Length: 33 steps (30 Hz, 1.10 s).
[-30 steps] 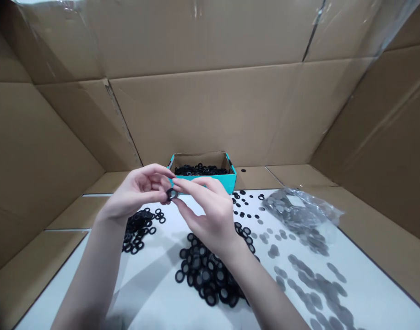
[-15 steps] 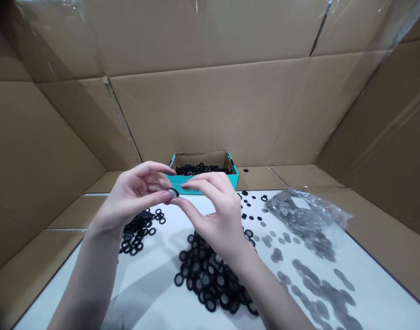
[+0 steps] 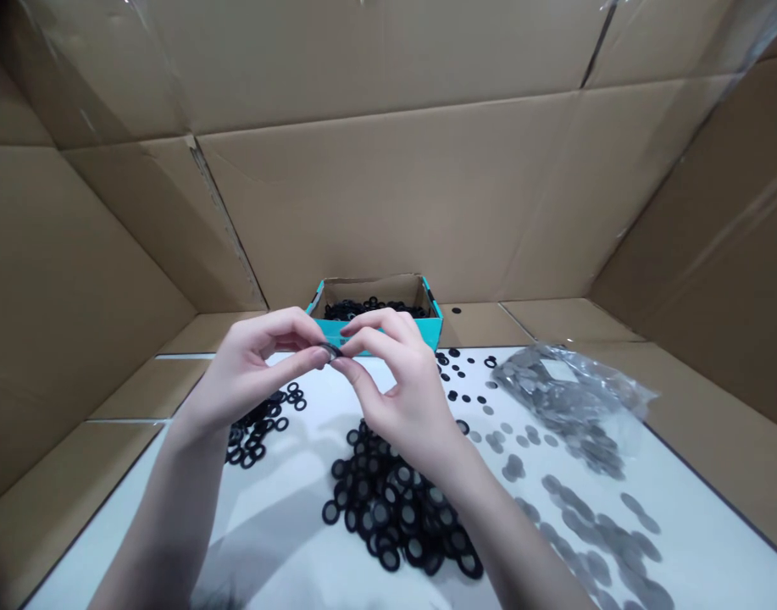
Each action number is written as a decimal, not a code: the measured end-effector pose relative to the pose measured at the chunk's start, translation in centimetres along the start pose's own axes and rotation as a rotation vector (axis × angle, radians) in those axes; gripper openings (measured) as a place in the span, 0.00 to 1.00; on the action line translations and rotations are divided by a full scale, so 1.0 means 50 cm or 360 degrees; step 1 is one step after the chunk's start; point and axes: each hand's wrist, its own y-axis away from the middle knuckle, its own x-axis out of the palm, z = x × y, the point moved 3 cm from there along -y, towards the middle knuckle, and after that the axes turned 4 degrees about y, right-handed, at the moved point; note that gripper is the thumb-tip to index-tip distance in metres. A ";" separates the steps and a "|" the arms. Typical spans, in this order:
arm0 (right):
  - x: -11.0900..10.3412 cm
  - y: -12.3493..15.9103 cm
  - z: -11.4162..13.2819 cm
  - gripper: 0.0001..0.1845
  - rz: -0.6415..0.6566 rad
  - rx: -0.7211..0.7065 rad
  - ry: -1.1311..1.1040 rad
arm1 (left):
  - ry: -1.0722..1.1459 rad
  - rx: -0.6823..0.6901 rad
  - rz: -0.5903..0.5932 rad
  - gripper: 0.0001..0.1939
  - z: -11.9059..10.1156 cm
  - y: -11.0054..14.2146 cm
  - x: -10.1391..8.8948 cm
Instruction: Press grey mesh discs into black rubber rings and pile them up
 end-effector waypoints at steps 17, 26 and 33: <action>-0.003 -0.002 -0.006 0.06 0.0187 0.0005 -0.0045 | -0.0162 -0.0145 0.0352 0.05 0.009 0.011 -0.004; -0.015 -0.001 -0.006 0.05 0.0202 -0.0061 0.0263 | -0.0128 -0.0133 0.0207 0.04 0.009 0.005 0.006; -0.018 -0.005 -0.014 0.07 0.0167 0.0076 0.0018 | -0.0095 -0.0057 0.0202 0.05 0.011 0.002 0.024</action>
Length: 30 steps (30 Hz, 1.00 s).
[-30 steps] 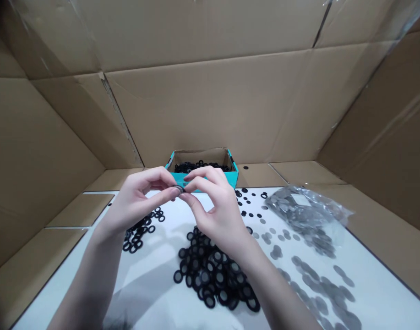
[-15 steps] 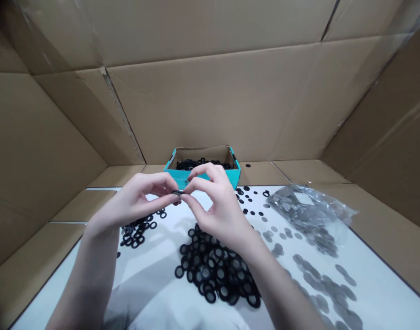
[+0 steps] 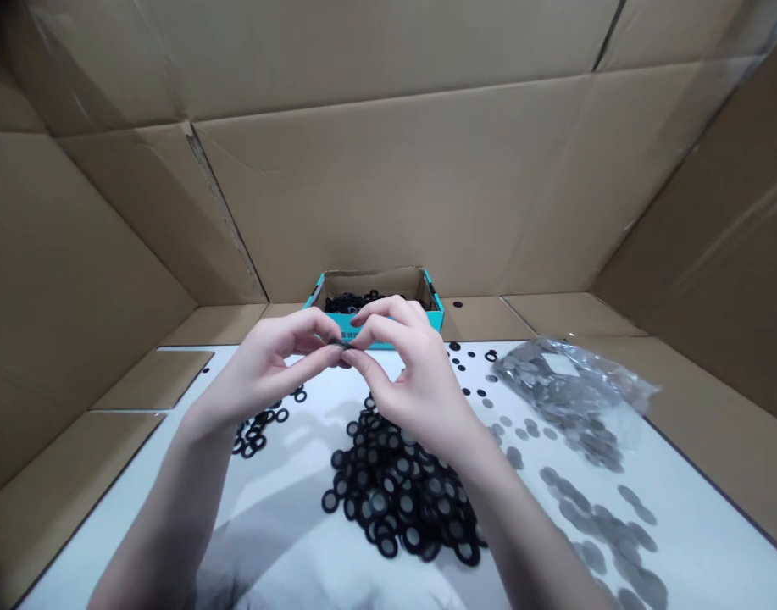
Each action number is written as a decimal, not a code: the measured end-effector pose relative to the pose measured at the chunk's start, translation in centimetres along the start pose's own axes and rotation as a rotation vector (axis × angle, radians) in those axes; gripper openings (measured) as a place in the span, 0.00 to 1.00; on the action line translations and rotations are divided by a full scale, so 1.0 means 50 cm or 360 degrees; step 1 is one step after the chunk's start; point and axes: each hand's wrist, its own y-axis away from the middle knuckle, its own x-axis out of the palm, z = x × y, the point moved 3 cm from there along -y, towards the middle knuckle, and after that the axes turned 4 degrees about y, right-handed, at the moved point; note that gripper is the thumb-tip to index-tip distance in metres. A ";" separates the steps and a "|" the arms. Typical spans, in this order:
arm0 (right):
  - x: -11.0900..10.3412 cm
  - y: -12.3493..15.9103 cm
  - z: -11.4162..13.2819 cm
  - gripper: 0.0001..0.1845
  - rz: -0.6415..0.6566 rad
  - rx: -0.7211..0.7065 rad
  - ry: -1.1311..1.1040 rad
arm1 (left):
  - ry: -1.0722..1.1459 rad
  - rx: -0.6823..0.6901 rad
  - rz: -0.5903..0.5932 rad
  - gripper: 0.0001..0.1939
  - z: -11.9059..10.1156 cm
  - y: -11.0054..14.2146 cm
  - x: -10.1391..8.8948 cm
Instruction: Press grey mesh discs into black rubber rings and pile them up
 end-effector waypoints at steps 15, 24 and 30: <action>0.001 0.000 0.000 0.05 0.0008 -0.0051 0.0227 | -0.0172 -0.0044 0.0029 0.04 -0.005 -0.001 -0.005; -0.006 0.001 0.004 0.08 -0.0007 -0.0025 -0.0106 | 0.0001 -0.0041 0.0071 0.04 -0.009 0.003 0.002; 0.005 0.003 0.013 0.07 0.0013 -0.0105 0.0078 | -0.0193 -0.0095 0.0075 0.04 -0.015 0.011 -0.011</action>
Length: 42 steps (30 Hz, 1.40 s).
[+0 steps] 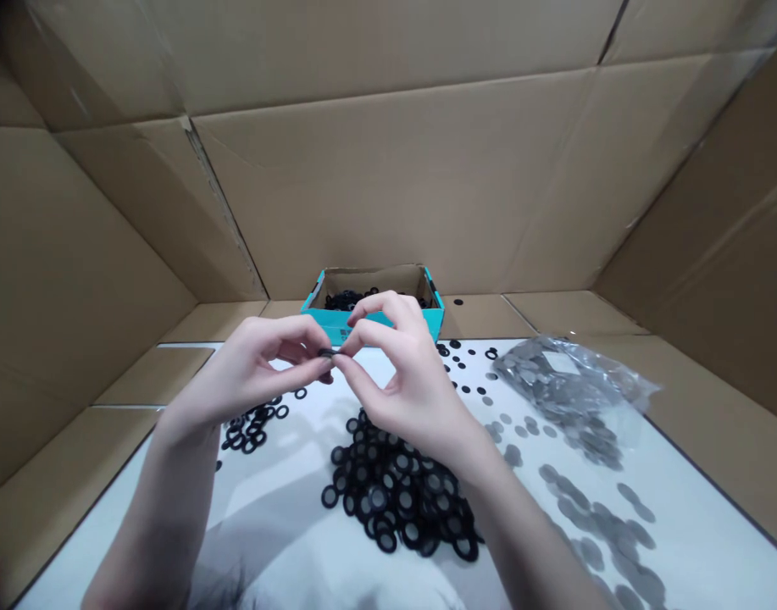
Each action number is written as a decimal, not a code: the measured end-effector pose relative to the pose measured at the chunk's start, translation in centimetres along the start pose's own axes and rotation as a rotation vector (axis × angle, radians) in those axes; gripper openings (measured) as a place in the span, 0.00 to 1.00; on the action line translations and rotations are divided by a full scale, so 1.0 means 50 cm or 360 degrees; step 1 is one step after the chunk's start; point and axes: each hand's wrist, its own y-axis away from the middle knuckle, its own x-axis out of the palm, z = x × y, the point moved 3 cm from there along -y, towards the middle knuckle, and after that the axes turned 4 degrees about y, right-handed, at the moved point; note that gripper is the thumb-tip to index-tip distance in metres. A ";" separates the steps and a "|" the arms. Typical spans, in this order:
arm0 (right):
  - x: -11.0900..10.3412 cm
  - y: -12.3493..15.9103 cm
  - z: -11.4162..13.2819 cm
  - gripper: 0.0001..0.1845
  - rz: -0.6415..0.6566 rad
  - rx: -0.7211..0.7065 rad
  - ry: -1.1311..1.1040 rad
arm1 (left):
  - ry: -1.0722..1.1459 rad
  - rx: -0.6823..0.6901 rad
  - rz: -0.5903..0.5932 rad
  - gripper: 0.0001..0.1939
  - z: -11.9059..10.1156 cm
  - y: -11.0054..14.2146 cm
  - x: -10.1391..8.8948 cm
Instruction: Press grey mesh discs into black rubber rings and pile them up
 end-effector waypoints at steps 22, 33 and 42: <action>-0.005 -0.003 -0.005 0.05 -0.0065 -0.0057 -0.0043 | -0.0191 0.0320 -0.0232 0.05 -0.005 -0.003 -0.003; -0.012 0.000 0.004 0.03 -0.0020 -0.0105 0.0353 | -0.0099 0.0093 -0.0032 0.04 -0.002 -0.002 0.003; -0.016 -0.001 0.002 0.07 -0.0030 -0.0104 0.0173 | -0.0014 0.0133 -0.0052 0.05 0.001 -0.008 0.012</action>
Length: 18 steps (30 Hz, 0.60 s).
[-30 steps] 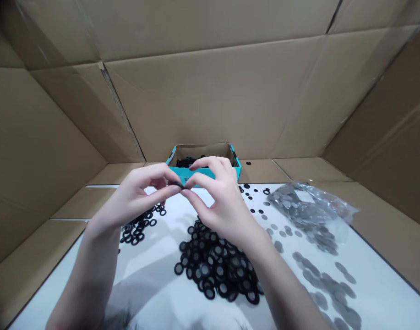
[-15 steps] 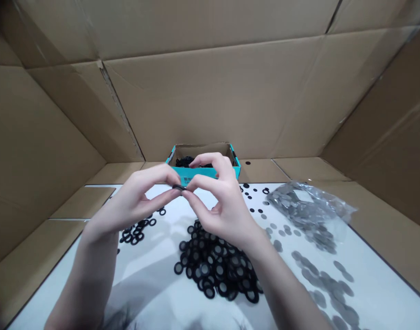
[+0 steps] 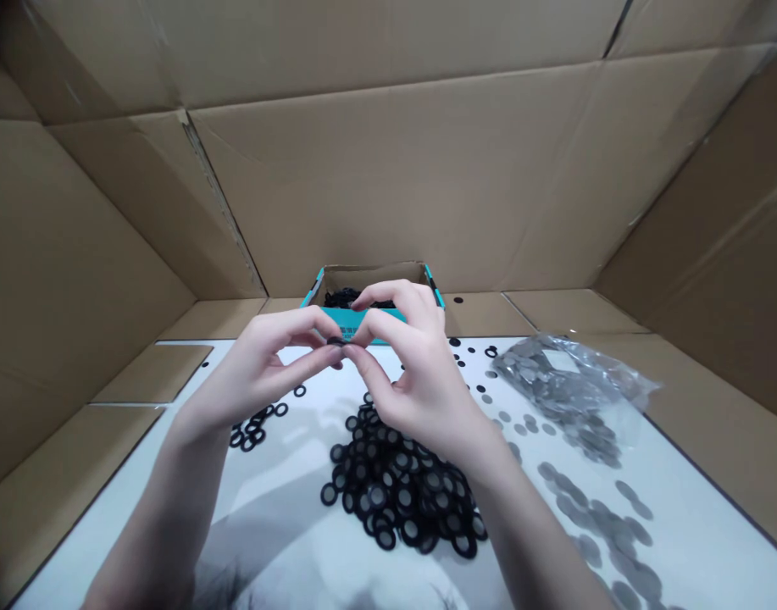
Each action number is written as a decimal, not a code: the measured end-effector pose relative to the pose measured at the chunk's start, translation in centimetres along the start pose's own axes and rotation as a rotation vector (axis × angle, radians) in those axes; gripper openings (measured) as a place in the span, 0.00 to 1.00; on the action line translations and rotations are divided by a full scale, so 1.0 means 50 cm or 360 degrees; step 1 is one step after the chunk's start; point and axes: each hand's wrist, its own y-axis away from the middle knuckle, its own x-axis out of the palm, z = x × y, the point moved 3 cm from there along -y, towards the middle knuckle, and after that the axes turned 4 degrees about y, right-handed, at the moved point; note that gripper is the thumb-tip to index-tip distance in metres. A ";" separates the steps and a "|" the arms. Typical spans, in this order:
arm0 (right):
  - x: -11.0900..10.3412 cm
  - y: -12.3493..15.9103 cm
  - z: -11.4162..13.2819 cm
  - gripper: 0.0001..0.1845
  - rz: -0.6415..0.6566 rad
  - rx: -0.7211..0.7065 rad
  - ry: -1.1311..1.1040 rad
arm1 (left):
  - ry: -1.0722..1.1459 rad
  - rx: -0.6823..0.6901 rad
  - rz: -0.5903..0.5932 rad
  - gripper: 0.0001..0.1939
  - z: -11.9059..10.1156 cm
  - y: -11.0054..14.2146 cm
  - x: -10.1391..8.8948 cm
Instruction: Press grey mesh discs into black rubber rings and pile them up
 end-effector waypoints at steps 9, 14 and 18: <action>0.011 0.001 0.004 0.07 -0.0048 0.0018 0.0083 | 0.0110 -0.0033 -0.0105 0.02 0.001 0.004 -0.007; 0.001 0.000 -0.005 0.05 -0.0030 0.0068 0.0058 | 0.0239 0.0035 -0.0144 0.03 0.003 -0.003 -0.002; -0.002 -0.001 -0.006 0.03 -0.0069 0.0078 0.0121 | 0.0208 0.0012 -0.0075 0.03 0.004 -0.003 0.006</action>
